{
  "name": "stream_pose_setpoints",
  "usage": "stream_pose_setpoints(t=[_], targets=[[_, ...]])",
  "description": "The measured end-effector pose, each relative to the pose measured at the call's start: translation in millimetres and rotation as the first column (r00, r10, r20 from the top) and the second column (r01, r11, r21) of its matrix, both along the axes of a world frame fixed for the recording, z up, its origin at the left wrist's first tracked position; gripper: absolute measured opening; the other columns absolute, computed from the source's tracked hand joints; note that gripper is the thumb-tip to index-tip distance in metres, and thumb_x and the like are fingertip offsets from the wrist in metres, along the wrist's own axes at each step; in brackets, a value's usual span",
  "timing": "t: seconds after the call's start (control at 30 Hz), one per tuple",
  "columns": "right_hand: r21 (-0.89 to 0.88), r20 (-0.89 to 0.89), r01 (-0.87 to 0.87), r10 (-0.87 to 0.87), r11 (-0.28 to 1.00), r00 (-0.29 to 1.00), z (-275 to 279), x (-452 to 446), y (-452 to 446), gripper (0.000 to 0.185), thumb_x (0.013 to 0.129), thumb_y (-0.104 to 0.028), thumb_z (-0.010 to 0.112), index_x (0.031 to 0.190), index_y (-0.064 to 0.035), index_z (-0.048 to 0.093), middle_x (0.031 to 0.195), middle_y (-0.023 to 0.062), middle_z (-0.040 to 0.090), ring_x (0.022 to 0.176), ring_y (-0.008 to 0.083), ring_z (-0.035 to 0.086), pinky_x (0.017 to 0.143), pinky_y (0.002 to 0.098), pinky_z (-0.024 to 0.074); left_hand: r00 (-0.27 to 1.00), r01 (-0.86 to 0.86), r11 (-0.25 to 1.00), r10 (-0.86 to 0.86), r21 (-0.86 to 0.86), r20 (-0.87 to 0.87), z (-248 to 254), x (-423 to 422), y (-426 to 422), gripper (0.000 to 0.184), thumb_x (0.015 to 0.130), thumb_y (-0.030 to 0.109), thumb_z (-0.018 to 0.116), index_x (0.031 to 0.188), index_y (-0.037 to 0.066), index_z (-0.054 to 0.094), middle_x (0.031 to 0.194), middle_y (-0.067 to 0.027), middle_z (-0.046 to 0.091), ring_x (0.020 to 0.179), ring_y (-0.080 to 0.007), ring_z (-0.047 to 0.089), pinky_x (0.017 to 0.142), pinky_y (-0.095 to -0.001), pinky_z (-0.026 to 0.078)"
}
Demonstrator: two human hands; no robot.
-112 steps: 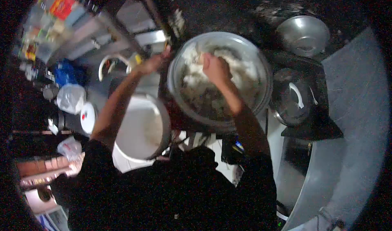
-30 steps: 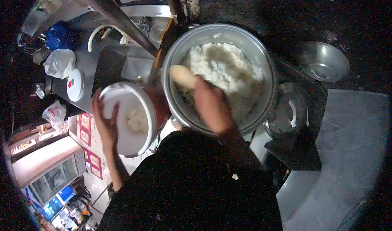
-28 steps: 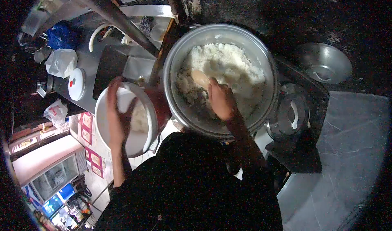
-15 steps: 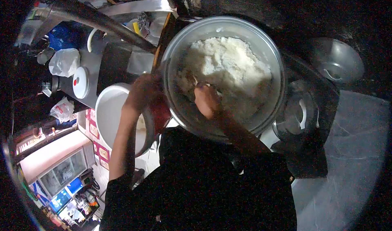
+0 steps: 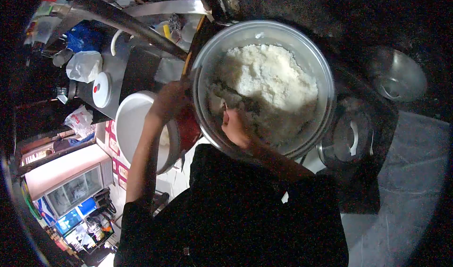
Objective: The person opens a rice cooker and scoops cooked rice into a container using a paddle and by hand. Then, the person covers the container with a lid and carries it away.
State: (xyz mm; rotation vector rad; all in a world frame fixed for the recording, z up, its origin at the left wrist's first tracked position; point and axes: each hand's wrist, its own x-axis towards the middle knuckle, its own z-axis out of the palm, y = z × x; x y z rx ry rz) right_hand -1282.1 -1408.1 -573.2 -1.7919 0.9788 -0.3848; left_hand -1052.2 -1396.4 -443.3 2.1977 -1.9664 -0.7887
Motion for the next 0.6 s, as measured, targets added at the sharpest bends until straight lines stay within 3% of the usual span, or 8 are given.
stream_pose_setpoints(t=[0.13, 0.27, 0.3, 0.37, 0.4, 0.43, 0.53, 0.6], targets=[[0.028, 0.025, -0.002, 0.001, 1.0, 1.0, 20, -14, -8, 0.006, 0.081, -0.005, 0.063, 0.08, 0.0003, 0.061, 0.073, 0.0206, 0.062, 0.069, 0.0354, 0.064, 0.062, 0.0416, 0.0471, 0.999, -0.008, 0.998, 0.004, -0.07, -0.052, 10, -4, 2, 0.028, 0.082, 0.014, 0.065, 0.107, 0.001, 0.063, 0.098, -0.0246, 0.066, 0.095, -0.0429, 0.064, 0.083, -0.0482, 0.051], [-0.026, 0.131, 0.008, -0.005, 1.0, 0.991, 91, -10, -19, 0.01, 0.085, -0.003, 0.059, 0.077, 0.0019, 0.057, 0.059, 0.0143, 0.052, 0.053, 0.016, 0.051, 0.052, 0.0325, 0.0397, 0.998, -0.003, 0.98, -0.009, 0.201, 0.059, 32, 37, 8, 0.028, 0.087, 0.02, 0.063, 0.107, 0.001, 0.065, 0.101, -0.0243, 0.067, 0.094, -0.0417, 0.065, 0.083, -0.0451, 0.052], [-0.044, 0.107, -0.058, 0.062, 0.997, 0.992, 115, -10, -20, 0.01, 0.09, -0.004, 0.055, 0.085, 0.0028, 0.061, 0.061, 0.0148, 0.052, 0.054, 0.0132, 0.048, 0.052, 0.0305, 0.0389, 0.956, -0.213, 0.973, 0.19, 0.087, 0.224, 42, 71, 24, 0.031, 0.092, 0.023, 0.058, 0.112, 0.0, 0.064, 0.106, -0.0209, 0.068, 0.097, -0.0367, 0.066, 0.087, -0.0421, 0.051], [0.192, 0.507, -0.086, -0.023, 0.978, 0.862, 148, 9, 1, 0.003, 0.09, -0.002, 0.055, 0.091, 0.0001, 0.057, 0.074, 0.0117, 0.06, 0.068, 0.0179, 0.061, 0.065, 0.0339, 0.0505, 0.815, -0.433, 0.848, 0.223, -0.307, -0.535, 68, 130, 60, 0.04, 0.1, 0.03, 0.042, 0.117, 0.002, 0.065, 0.116, -0.0141, 0.068, 0.109, -0.0257, 0.063, 0.099, -0.0355, 0.045], [0.35, 0.454, -0.207, 0.028, 0.914, 0.89, 170, 18, 10, 0.004, 0.091, -0.003, 0.056, 0.093, -0.0006, 0.058, 0.082, 0.0123, 0.064, 0.073, 0.0204, 0.064, 0.07, 0.0341, 0.0522, 0.951, -0.296, 0.84, 0.212, -0.454, -0.226, 108, 135, 59, 0.045, 0.101, 0.035, 0.038, 0.121, 0.005, 0.065, 0.12, -0.0127, 0.066, 0.116, -0.0234, 0.059, 0.104, -0.0345, 0.039], [0.158, 0.376, -0.333, 0.255, 0.929, 0.891, 201, 27, 7, 0.01, 0.09, -0.004, 0.057, 0.099, -0.0017, 0.06, 0.092, 0.0145, 0.067, 0.076, 0.028, 0.066, 0.073, 0.0386, 0.0529, 0.853, -0.52, 0.76, 0.48, -0.389, -0.203, 133, 126, 66, 0.046, 0.101, 0.037, 0.041, 0.128, 0.006, 0.062, 0.123, -0.0131, 0.065, 0.119, -0.0234, 0.057, 0.105, -0.0361, 0.039], [-0.377, 0.361, -0.353, 0.487, 0.856, 0.795, 198, 60, 44, 0.049, 0.084, 0.0, 0.059, 0.132, 0.0045, 0.048, 0.097, 0.0232, 0.061, 0.086, 0.0327, 0.065, 0.067, 0.0404, 0.0528, 0.736, -0.651, 0.71, 0.505, -0.267, -0.45, 139, 159, 108, 0.053, 0.101, 0.044, 0.043, 0.131, 0.003, 0.059, 0.118, -0.0114, 0.066, 0.11, -0.0211, 0.062, 0.101, -0.0352, 0.043], [-0.655, -0.078, -0.454, 0.543, 0.604, 0.836, 179, 78, 66, 0.048, 0.087, -0.007, 0.057, 0.132, 0.004, 0.048, 0.099, 0.022, 0.06, 0.088, 0.0347, 0.063, 0.069, 0.0397, 0.0533, 0.652, -0.737, 0.674, 0.691, -0.047, -0.313, 100, 212, 150, 0.049, 0.099, 0.041, 0.05, 0.131, 0.004, 0.06, 0.118, -0.0111, 0.067, 0.108, -0.0186, 0.061, 0.098, -0.0345, 0.044]])
